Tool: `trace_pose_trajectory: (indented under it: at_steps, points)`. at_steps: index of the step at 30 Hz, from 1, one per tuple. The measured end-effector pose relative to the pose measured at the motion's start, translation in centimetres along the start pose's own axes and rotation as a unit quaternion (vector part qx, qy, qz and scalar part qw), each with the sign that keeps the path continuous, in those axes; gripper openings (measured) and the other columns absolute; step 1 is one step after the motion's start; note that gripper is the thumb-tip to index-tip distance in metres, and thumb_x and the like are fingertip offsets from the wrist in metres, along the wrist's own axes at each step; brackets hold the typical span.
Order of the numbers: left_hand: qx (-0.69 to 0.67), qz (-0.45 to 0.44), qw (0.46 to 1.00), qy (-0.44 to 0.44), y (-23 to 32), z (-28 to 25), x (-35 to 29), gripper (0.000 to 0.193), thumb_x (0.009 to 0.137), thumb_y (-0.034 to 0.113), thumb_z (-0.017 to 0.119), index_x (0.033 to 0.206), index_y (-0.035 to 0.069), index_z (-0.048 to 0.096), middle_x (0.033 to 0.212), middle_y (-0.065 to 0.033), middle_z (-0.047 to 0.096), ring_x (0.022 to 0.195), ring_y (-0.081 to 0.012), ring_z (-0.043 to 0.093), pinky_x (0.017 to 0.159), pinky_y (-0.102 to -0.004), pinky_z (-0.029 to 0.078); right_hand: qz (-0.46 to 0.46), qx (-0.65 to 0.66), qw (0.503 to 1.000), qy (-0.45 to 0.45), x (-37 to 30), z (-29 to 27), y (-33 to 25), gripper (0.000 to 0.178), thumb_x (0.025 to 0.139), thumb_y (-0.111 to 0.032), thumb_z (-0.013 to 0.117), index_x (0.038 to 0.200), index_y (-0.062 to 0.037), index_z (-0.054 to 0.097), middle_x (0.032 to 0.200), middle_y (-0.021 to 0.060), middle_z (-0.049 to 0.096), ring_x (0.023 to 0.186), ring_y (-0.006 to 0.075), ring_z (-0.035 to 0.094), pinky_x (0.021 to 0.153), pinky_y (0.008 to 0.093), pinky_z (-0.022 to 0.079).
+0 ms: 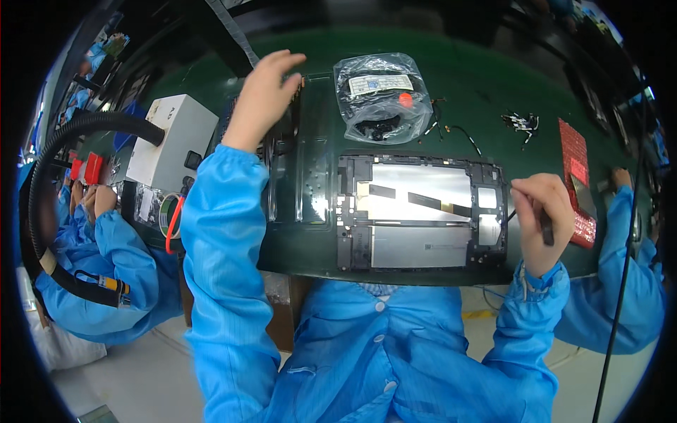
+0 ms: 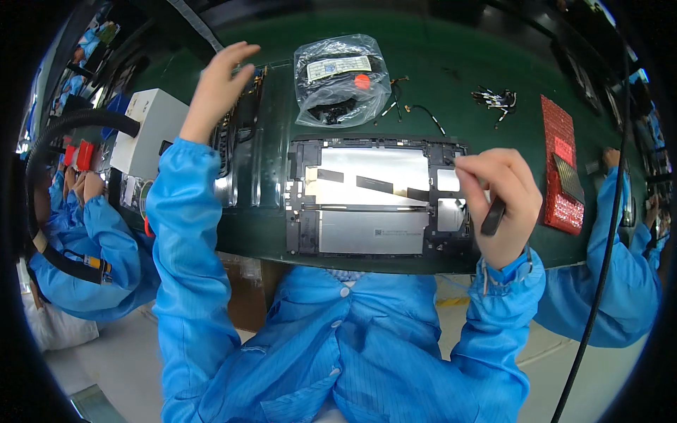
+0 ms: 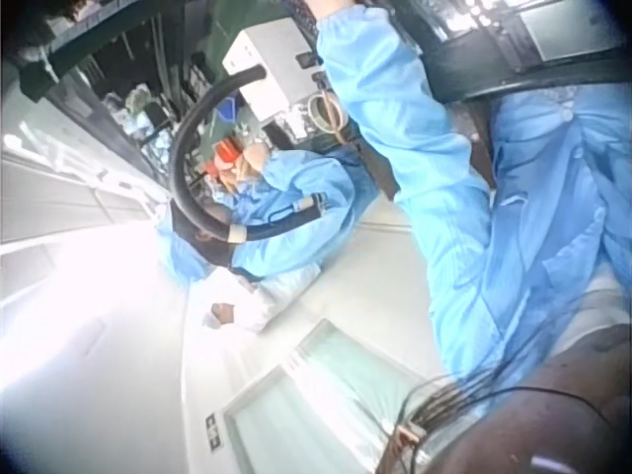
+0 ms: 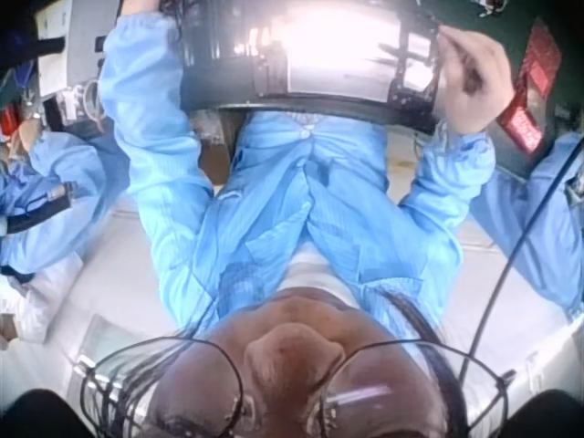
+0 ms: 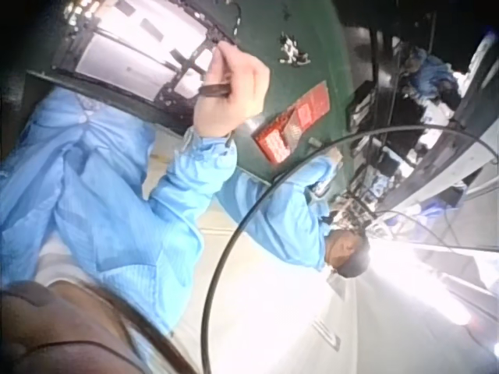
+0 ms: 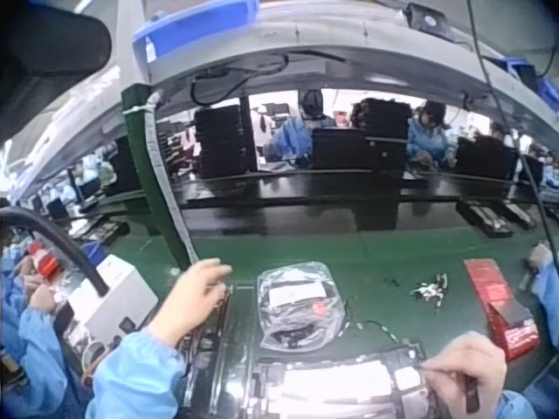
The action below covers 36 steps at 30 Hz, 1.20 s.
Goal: Assembling electronic components and ribbon cables into a tablet chassis.
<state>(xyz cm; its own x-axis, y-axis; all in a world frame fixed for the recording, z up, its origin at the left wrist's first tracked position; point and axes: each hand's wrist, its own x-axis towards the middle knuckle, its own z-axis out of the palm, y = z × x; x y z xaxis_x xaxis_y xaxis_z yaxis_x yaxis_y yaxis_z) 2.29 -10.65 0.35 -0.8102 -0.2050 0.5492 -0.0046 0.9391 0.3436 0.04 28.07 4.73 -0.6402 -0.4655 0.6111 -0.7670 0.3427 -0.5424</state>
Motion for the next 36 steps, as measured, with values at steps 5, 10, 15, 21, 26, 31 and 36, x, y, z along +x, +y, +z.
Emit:
trace_pose_trajectory:
  at_steps: [5, 10, 15, 21, 26, 31, 36]
  points:
    - [-0.37, -0.152, 0.917, 0.011, 7.6, -1.6, 0.3, 0.022, 0.086, 0.02, 0.06, 0.101, 0.004, 0.063, 0.093, -0.0049, 0.065, 0.085, -0.0116, 0.061, 0.072, -0.023, 0.046, 0.015, -0.051, 0.997, -0.056, 2.5, -0.2, 2.0, 0.017, 0.071, 0.006, 0.066, 0.085, -0.003, 0.065, 0.076, 0.0048, 0.056, 0.059, 0.0121, 0.052, 0.047, 0.0227, 0.036]
    - [-0.517, -0.125, 0.838, -0.124, 12.9, 2.6, -2.0, 0.019, 0.09, 0.016, 0.054, 0.1, 0.002, 0.062, 0.089, -0.0045, 0.065, 0.08, -0.0093, 0.06, 0.069, -0.021, 0.047, -0.103, -0.083, 0.985, -0.108, 3.9, 3.6, 2.4, 0.018, 0.068, 0.003, 0.067, 0.084, -0.0057, 0.065, 0.078, 0.0068, 0.057, 0.064, 0.0209, 0.06, 0.056, 0.0285, 0.049]
    - [-0.615, -0.214, 0.73, -0.208, 13.0, 4.1, -3.6, 0.02, 0.091, 0.016, 0.053, 0.104, 0.002, 0.061, 0.094, -0.0049, 0.064, 0.083, -0.0084, 0.06, 0.072, -0.0205, 0.048, -0.113, -0.096, 0.981, -0.129, 2.9, 7.2, 3.6, 0.011, 0.072, -0.006, 0.068, 0.083, -0.0089, 0.066, 0.078, 0.0044, 0.057, 0.065, 0.0217, 0.06, 0.057, 0.0292, 0.05]
    - [-0.658, -0.239, 0.685, -0.202, 12.9, 4.3, -4.2, 0.02, 0.091, 0.015, 0.052, 0.107, 0.005, 0.059, 0.097, -0.0047, 0.063, 0.082, -0.0077, 0.059, 0.071, -0.0204, 0.048, -0.054, -0.043, 0.99, -0.121, 2.5, 8.1, 3.1, 0.009, 0.074, -0.006, 0.068, 0.084, -0.0069, 0.066, 0.078, 0.0054, 0.057, 0.066, 0.0217, 0.06, 0.056, 0.0289, 0.049]
    - [-0.671, -0.238, 0.68, -0.174, 12.5, 4.3, -4.4, 0.015, 0.09, 0.014, 0.052, 0.102, 0.009, 0.058, 0.096, -0.0024, 0.062, 0.079, -0.0066, 0.058, 0.066, -0.0198, 0.048, -0.017, -0.009, 0.994, -0.106, 2.2, 8.2, 3.1, 0.013, 0.073, -0.002, 0.068, 0.086, -0.0045, 0.067, 0.077, 0.0074, 0.057, 0.066, 0.0197, 0.058, 0.056, 0.0275, 0.048]
    - [-0.68, -0.235, 0.676, -0.161, 12.3, 4.1, -4.3, 0.009, 0.087, 0.011, 0.051, 0.094, 0.01, 0.057, 0.093, -0.0014, 0.061, 0.075, -0.0053, 0.056, 0.061, -0.0198, 0.047, -0.011, -0.009, 0.996, -0.092, 2.2, 7.7, 2.8, 0.014, 0.073, 0.0, 0.068, 0.086, -0.0046, 0.067, 0.078, 0.0074, 0.058, 0.067, 0.0178, 0.059, 0.056, 0.0261, 0.047]
    - [-0.67, -0.248, 0.685, -0.14, 12.2, 3.4, -4.5, 0.008, 0.087, 0.01, 0.051, 0.092, 0.01, 0.057, 0.092, -0.0018, 0.061, 0.076, -0.0058, 0.056, 0.061, -0.0199, 0.047, -0.012, 0.009, 0.997, -0.077, 2.1, 7.7, 3.0, 0.013, 0.073, 0.0, 0.068, 0.086, -0.0044, 0.067, 0.077, 0.0074, 0.058, 0.066, 0.0174, 0.058, 0.056, 0.0257, 0.047]
